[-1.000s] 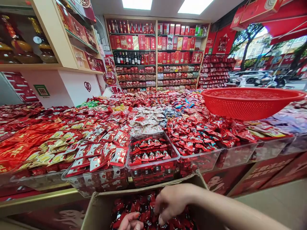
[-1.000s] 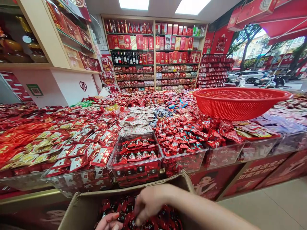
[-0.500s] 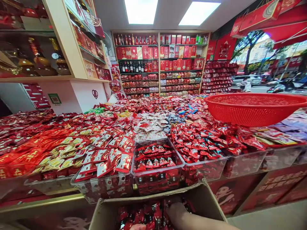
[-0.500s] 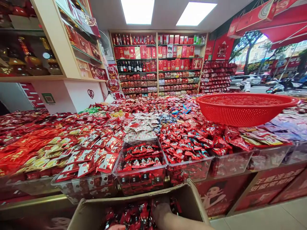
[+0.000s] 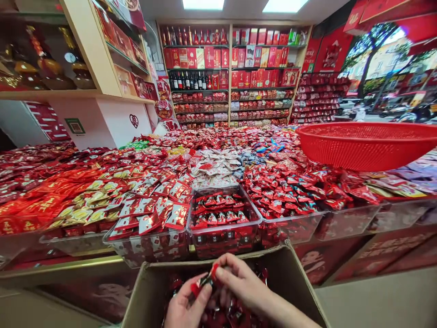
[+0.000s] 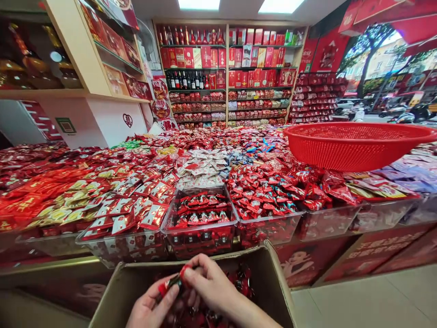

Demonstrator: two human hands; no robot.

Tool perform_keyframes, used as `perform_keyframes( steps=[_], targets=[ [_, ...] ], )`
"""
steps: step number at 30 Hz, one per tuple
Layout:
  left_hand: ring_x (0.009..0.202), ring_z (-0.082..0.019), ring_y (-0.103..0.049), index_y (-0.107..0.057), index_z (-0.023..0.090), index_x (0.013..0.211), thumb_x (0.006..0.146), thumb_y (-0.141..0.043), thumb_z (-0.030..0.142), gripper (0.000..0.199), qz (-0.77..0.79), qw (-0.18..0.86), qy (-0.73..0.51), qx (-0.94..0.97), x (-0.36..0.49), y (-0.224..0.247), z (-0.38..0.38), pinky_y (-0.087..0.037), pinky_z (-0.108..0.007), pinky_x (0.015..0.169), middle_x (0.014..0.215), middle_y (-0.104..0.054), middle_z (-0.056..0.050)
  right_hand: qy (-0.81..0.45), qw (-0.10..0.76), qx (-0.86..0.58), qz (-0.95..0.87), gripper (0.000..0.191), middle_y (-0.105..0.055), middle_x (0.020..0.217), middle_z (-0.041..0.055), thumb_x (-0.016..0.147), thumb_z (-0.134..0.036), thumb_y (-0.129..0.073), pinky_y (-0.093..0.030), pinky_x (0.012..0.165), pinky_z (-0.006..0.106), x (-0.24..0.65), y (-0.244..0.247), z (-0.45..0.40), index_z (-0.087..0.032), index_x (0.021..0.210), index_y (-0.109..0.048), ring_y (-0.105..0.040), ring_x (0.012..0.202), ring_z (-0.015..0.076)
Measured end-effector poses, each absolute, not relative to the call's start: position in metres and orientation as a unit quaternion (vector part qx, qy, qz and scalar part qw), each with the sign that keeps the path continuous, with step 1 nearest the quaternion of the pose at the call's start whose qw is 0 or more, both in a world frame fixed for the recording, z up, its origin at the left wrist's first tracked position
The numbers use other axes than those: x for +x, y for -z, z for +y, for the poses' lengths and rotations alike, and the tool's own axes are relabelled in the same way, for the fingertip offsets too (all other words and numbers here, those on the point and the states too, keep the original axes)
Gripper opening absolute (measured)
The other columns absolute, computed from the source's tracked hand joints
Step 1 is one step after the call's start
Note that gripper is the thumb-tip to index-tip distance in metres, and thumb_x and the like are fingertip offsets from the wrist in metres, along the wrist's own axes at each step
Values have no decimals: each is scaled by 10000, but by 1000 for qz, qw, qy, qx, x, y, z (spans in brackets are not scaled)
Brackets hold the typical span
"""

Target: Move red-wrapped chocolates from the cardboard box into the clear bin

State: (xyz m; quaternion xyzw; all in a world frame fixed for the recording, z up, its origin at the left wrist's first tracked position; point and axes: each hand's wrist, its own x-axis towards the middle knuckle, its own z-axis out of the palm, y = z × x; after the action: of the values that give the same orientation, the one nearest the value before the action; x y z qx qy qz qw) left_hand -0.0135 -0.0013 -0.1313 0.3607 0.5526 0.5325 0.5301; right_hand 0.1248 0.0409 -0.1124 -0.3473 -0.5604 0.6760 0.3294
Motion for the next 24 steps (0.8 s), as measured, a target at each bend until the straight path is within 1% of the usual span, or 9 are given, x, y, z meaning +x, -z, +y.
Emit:
perform_keyframes(
  steps=[3,5,8,11,13,15,18,21,24],
  targets=[
    [462,-103,-520,-671,170,871,606,-651,422,366,551,526,-518,389,-5,102,1,-397,-179,392,742,-696,-35,-554,404,-368,-628,328,-414,571,-38,779,-471,-413,-330,479,198,129,102,41,-159,685,-451,-397,502,73],
    [444,-101,-506,-683,168,862,637,-616,441,360,558,521,-518,386,1,93,3,-397,-183,385,739,-695,-37,-477,434,-386,-660,359,-372,566,-36,799,-438,-403,-310,506,195,132,100,41,-152,585,-434,-358,537,72],
    [441,-115,-511,-687,158,845,624,-618,460,381,570,508,-543,349,11,93,5,-396,-184,374,593,-669,-16,-457,447,-410,-651,373,-348,530,-43,818,-431,-373,-286,457,190,134,101,38,-159,565,-409,-343,482,65],
    [428,-107,-506,-674,151,847,619,-617,479,404,574,515,-541,335,17,98,5,-379,-165,367,487,-628,7,-449,447,-415,-653,349,-377,509,-42,832,-411,-360,-286,430,187,135,105,35,-155,631,-486,-366,445,66],
    [370,-87,-479,-662,136,848,613,-613,501,437,584,519,-518,349,17,101,5,-359,-152,354,423,-601,13,-394,458,-412,-682,336,-398,506,-32,838,-374,-372,-290,447,190,137,108,34,-150,652,-541,-380,467,72],
    [320,-80,-471,-640,133,871,608,-583,553,498,580,563,-484,335,15,102,4,-327,-144,325,388,-582,14,-333,465,-391,-721,326,-434,513,-19,842,-336,-382,-297,467,193,141,109,34,-153,662,-583,-399,489,77],
    [320,-86,-506,-612,152,865,630,-528,591,506,519,713,-416,223,9,100,3,-269,-132,299,474,-621,-18,-284,460,-323,-777,280,-551,580,4,839,-309,-403,-339,528,200,147,109,35,-179,739,-630,-458,536,87],
    [391,-72,-527,-617,159,794,606,-660,406,314,472,757,-425,150,5,97,1,-320,-136,351,574,-648,-21,-356,459,-306,-755,213,-607,694,20,796,-348,-478,-387,608,217,147,107,35,-206,809,-638,-514,637,109],
    [530,-98,-579,-617,185,829,527,-741,268,337,487,678,-512,202,4,97,1,-430,-174,463,685,-658,3,-569,444,-353,-596,364,-537,682,2,754,-485,-472,-416,499,226,142,107,34,-207,974,-554,-503,536,101]
  ],
)
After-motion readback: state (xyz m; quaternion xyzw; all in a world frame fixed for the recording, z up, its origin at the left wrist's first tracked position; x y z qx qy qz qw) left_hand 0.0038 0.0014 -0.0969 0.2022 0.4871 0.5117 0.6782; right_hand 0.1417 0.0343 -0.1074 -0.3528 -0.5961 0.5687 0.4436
